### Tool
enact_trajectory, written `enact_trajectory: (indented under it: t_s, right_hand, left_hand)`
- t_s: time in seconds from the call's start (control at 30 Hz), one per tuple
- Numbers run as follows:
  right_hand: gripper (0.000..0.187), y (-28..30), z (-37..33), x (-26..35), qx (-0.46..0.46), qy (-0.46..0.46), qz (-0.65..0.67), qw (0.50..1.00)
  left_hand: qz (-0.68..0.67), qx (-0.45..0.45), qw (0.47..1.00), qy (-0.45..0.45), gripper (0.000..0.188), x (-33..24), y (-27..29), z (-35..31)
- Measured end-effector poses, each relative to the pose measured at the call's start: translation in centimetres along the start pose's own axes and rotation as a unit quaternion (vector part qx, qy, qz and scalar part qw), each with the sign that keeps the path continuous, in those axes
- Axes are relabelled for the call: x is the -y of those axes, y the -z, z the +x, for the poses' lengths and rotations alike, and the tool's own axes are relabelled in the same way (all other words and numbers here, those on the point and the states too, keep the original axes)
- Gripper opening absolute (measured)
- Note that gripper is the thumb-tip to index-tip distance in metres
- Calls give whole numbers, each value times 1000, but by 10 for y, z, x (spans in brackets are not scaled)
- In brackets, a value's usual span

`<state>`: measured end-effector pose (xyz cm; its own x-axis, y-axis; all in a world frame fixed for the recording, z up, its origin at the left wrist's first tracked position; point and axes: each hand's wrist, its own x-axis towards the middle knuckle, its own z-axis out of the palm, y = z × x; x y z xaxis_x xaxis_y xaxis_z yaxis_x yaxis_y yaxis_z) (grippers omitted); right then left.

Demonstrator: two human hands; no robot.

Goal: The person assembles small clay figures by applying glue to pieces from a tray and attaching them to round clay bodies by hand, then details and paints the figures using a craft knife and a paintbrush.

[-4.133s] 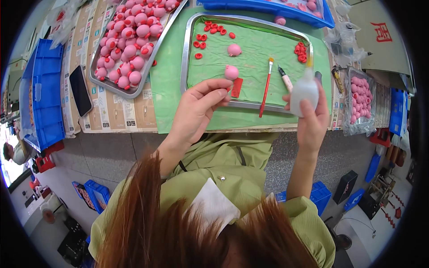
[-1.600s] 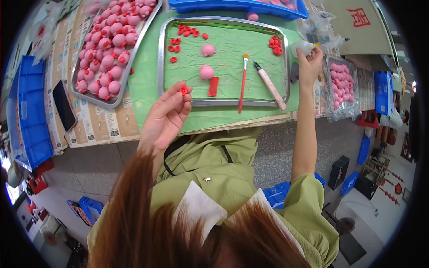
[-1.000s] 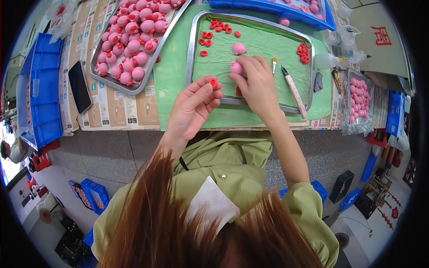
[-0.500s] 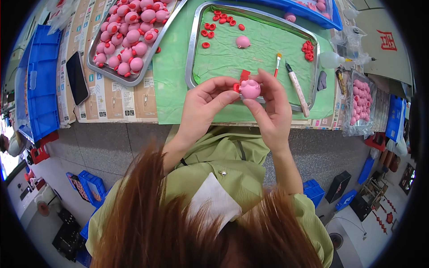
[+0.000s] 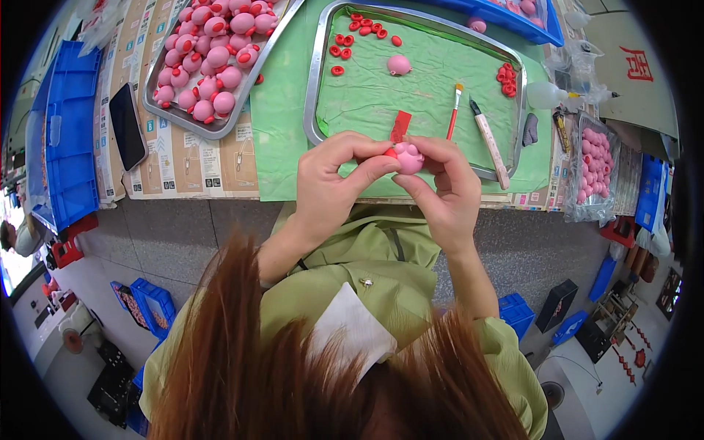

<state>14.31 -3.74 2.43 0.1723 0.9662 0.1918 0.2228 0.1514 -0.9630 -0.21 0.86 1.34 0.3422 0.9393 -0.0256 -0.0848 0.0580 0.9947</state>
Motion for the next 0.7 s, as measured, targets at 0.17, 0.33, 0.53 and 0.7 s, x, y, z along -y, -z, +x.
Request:
enact_trajectory:
  t_s: [0.17, 0.33, 0.53, 0.7]
  right_hand:
    - [35, 4, -2, 1, -3, 69, -65, 995]
    - [35, 14, 1, 7, 36, -6, -31, 999]
    - [33, 20, 10, 6, 37, 70, -136, 988]
    - [32, 17, 8, 6, 8, 38, -100, 994]
  left_hand:
    - [-51, 13, 998, 39, 12, -4, -1, -3]
    - [-210, 72, 965, 139, 27, 2, -4, 1]
    - [-491, 186, 785, 330, 39, -4, -10, 8]
    - [-499, 202, 782, 313, 40, 2, -11, 7]
